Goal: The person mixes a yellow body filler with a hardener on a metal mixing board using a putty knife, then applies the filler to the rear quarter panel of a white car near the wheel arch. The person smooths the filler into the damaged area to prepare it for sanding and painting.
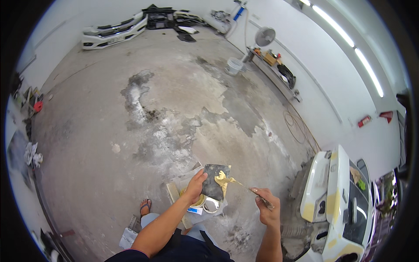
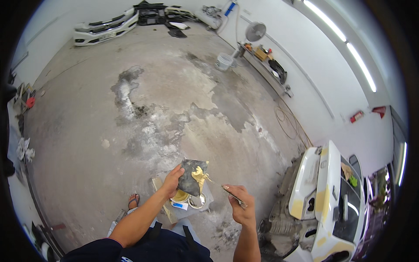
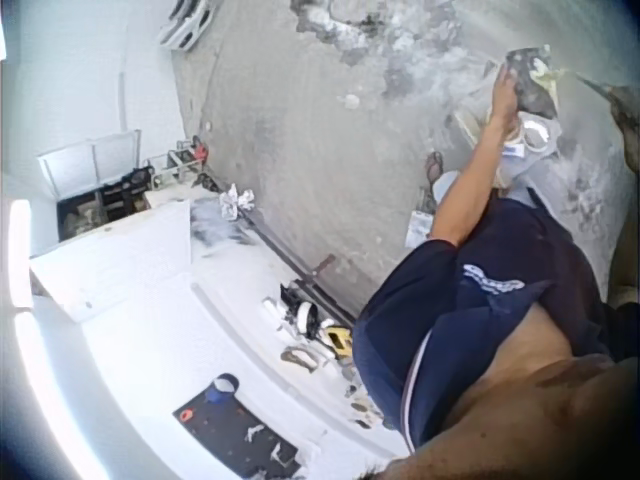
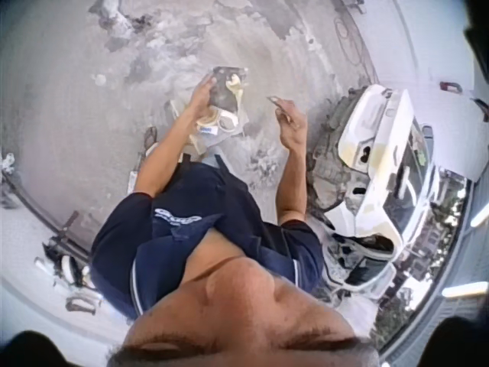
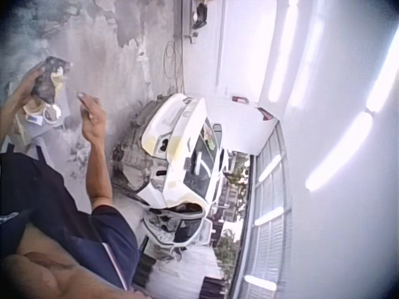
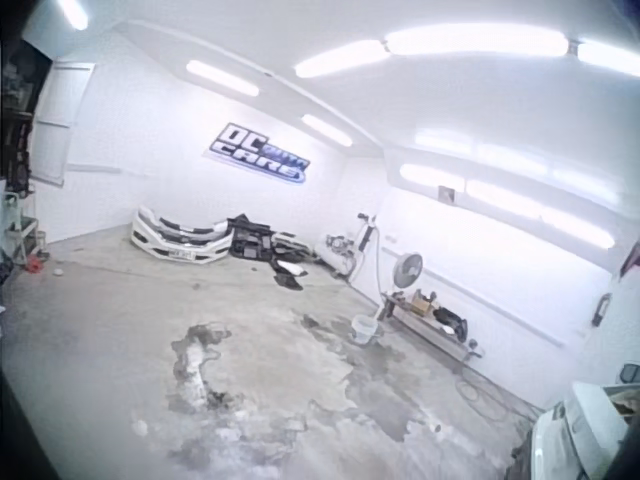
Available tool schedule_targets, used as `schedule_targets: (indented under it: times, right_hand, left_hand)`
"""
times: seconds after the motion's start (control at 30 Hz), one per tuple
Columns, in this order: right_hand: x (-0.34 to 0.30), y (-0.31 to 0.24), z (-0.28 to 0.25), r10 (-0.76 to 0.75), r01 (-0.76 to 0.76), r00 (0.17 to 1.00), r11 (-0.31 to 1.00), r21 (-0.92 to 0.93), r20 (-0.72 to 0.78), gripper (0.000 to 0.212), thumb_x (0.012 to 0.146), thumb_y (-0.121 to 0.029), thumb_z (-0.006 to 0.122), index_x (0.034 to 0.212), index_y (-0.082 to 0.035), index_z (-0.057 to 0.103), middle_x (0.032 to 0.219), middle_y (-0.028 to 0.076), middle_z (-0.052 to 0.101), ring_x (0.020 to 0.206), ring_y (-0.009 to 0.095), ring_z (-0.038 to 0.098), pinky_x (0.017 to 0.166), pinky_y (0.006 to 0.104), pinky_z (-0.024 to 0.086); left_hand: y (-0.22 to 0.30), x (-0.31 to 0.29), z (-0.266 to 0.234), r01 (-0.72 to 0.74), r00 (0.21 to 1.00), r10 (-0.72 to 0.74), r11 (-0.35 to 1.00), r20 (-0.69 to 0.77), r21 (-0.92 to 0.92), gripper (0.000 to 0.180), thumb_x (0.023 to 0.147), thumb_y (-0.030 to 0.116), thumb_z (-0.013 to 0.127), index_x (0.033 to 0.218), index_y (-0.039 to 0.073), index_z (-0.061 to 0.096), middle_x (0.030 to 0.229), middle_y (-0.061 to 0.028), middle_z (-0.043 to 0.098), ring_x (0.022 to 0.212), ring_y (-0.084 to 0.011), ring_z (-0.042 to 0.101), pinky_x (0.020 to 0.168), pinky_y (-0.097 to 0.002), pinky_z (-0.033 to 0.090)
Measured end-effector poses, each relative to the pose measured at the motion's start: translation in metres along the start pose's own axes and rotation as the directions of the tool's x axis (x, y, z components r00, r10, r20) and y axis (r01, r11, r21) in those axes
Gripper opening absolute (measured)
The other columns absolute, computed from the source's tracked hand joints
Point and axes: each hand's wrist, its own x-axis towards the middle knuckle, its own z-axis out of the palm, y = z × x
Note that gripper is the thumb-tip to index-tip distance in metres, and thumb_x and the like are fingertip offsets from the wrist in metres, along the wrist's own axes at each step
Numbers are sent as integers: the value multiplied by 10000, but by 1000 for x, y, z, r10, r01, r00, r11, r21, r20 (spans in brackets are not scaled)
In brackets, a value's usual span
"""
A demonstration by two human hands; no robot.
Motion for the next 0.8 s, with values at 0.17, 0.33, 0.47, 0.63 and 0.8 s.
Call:
schedule_targets:
  times: [0.17,0.33,0.47,0.63,0.8]
  right_hand:
    - [-29,-17,36,195,-194,953,981,27,-233,335,911,113,597,1188,-24,727,1177,133,739,1058,218,671,956,320,507]
    - [-51,-24,63,336,-315,869,942,118,-362,335,927,123,574,1192,-17,723,1185,132,729,1070,189,662,963,302,494]
    - [-71,-14,72,271,-227,878,962,154,-394,348,919,124,579,1206,-16,719,1176,133,731,1044,206,672,932,299,496]
    - [-108,36,95,266,-225,869,963,145,-416,343,914,117,587,1203,-14,716,1159,140,737,1070,226,671,946,319,501]
    - [-149,124,168,170,-139,856,985,99,-489,341,919,113,575,1202,-14,716,1153,140,741,1032,213,675,909,304,501]
  left_hand:
    - [13,21,-16,65,995,-82,969,65,238,667,1067,297,537,1576,-55,290,1617,-197,365,1502,-264,330,1225,-349,252]
    - [11,10,-15,180,984,-174,932,-46,314,678,1068,278,528,1606,-18,240,1603,-148,390,1452,-223,383,1198,-345,291]
    - [-9,-8,-25,179,983,-158,942,-93,285,676,1065,279,534,1613,12,243,1595,-128,406,1433,-224,417,1168,-360,350]
    - [-63,-6,-70,152,974,-119,974,-193,170,615,1068,277,520,1602,64,302,1531,-74,486,1345,-205,517,1101,-369,442]
    - [-135,14,-151,107,994,-108,990,12,88,540,1075,290,497,1553,69,378,1448,-58,550,1297,-186,550,1082,-366,458]
